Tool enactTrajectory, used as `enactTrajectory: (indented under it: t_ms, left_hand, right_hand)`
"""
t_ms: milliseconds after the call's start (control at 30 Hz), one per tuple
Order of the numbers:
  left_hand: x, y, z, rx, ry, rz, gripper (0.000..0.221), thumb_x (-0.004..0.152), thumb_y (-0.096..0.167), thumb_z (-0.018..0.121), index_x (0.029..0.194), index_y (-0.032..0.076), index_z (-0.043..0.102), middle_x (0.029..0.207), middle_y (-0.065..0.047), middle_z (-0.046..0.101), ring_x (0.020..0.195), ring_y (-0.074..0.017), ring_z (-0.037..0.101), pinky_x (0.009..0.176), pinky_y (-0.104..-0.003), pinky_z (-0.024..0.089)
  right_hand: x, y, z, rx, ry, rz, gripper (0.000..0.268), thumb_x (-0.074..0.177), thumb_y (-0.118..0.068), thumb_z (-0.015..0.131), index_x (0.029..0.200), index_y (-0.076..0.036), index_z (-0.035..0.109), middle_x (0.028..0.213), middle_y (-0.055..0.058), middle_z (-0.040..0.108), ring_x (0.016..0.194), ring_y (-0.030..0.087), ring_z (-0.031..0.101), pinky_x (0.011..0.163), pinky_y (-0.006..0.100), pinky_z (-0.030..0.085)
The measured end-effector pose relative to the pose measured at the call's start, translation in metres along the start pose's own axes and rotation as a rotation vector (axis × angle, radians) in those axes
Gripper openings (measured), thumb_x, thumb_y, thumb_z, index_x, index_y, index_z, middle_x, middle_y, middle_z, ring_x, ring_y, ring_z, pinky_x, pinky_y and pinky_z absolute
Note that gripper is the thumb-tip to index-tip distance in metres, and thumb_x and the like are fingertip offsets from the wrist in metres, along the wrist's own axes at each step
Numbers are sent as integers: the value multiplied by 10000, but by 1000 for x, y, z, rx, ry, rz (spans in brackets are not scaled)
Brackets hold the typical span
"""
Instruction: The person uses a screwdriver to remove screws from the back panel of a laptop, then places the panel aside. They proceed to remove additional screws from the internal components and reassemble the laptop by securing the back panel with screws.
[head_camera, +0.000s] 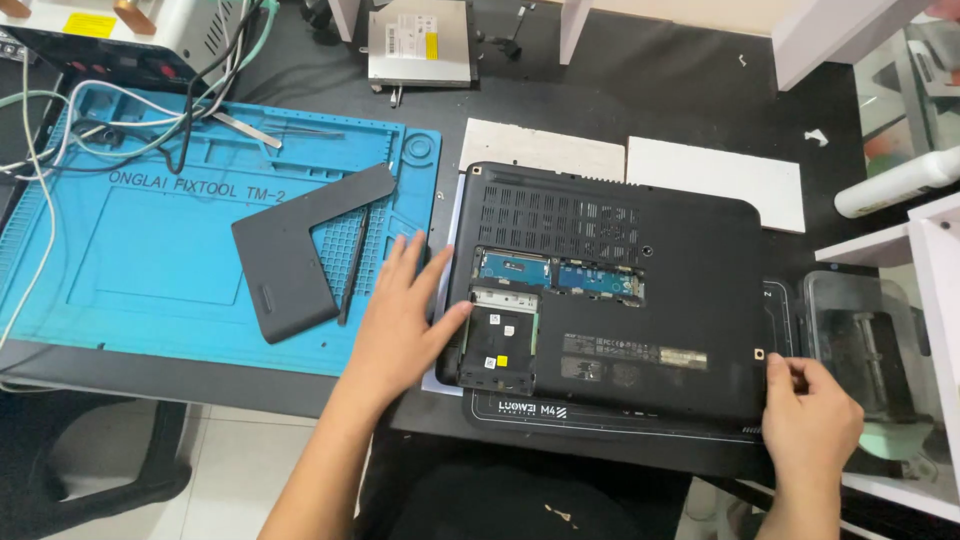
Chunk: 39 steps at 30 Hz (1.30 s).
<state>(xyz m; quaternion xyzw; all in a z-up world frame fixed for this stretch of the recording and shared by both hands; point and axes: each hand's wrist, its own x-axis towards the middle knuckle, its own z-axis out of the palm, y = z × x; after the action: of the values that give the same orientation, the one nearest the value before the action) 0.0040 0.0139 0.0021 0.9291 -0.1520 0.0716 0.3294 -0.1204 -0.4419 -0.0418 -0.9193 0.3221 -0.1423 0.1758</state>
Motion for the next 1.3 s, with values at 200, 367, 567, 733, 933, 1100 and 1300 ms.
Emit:
enactTrajectory:
  t_ms: [200, 367, 567, 733, 933, 1100, 1300]
  left_hand:
    - [24, -73, -53, 165, 190, -71, 611, 902, 328, 760, 1429, 64, 602, 1551, -222, 483, 1463, -464, 387, 1180, -531, 335]
    - [32, -121, -73, 325, 206, -157, 716, 846, 396, 801, 1426, 37, 581, 1425, -219, 561, 1304, -438, 498, 1070, -544, 415]
    - [51, -117, -86, 479, 154, -201, 579, 742, 430, 842, 1228, 133, 734, 1081, -148, 636, 1067, -368, 591, 873, -549, 448]
    - [57, -111, -115, 260, 13, -340, 534, 700, 398, 861, 1111, 76, 746, 969, -173, 741, 918, -382, 705, 816, -465, 549]
    - [49, -93, -148, -9, 150, -343, 463, 828, 265, 835, 1187, 8, 697, 900, -153, 735, 765, -244, 703, 714, -366, 541]
    - [28, -72, -116, -730, 89, -393, 347, 994, 97, 650, 1327, 2, 642, 945, -31, 703, 837, -76, 633, 751, -243, 516]
    - [17, 12, -30, -976, -44, -403, 498, 983, 51, 592, 1470, -14, 509, 1052, -20, 727, 923, -67, 656, 815, -238, 543]
  right_hand:
    - [-2, 10, 1, -25, 26, -65, 311, 1086, -362, 713, 1085, -58, 777, 846, 143, 732, 826, 322, 714, 806, 417, 540]
    - [5, 49, 25, -59, 53, -163, 283, 1146, -324, 722, 1125, -50, 792, 827, 126, 727, 800, 267, 725, 836, 398, 553]
    - [16, 78, 45, -206, 122, -192, 206, 1102, -226, 767, 1078, -24, 802, 814, 115, 740, 768, 217, 731, 761, 345, 575]
    - [23, 98, 61, -85, 108, -154, 227, 1044, -164, 678, 1099, 28, 785, 813, 147, 728, 754, 209, 710, 744, 353, 570]
    - [7, 85, 44, 181, 57, -139, 197, 1104, -131, 730, 1106, 64, 706, 928, 135, 729, 831, 171, 698, 837, 328, 568]
    - [-21, 54, 20, 35, 267, -238, 163, 1057, -30, 708, 1163, 84, 661, 1020, 135, 703, 885, 183, 676, 813, 292, 556]
    - [-51, -69, -32, 209, 189, -497, 230, 1003, -85, 786, 1175, 16, 672, 1077, 151, 672, 893, 220, 658, 801, 284, 526]
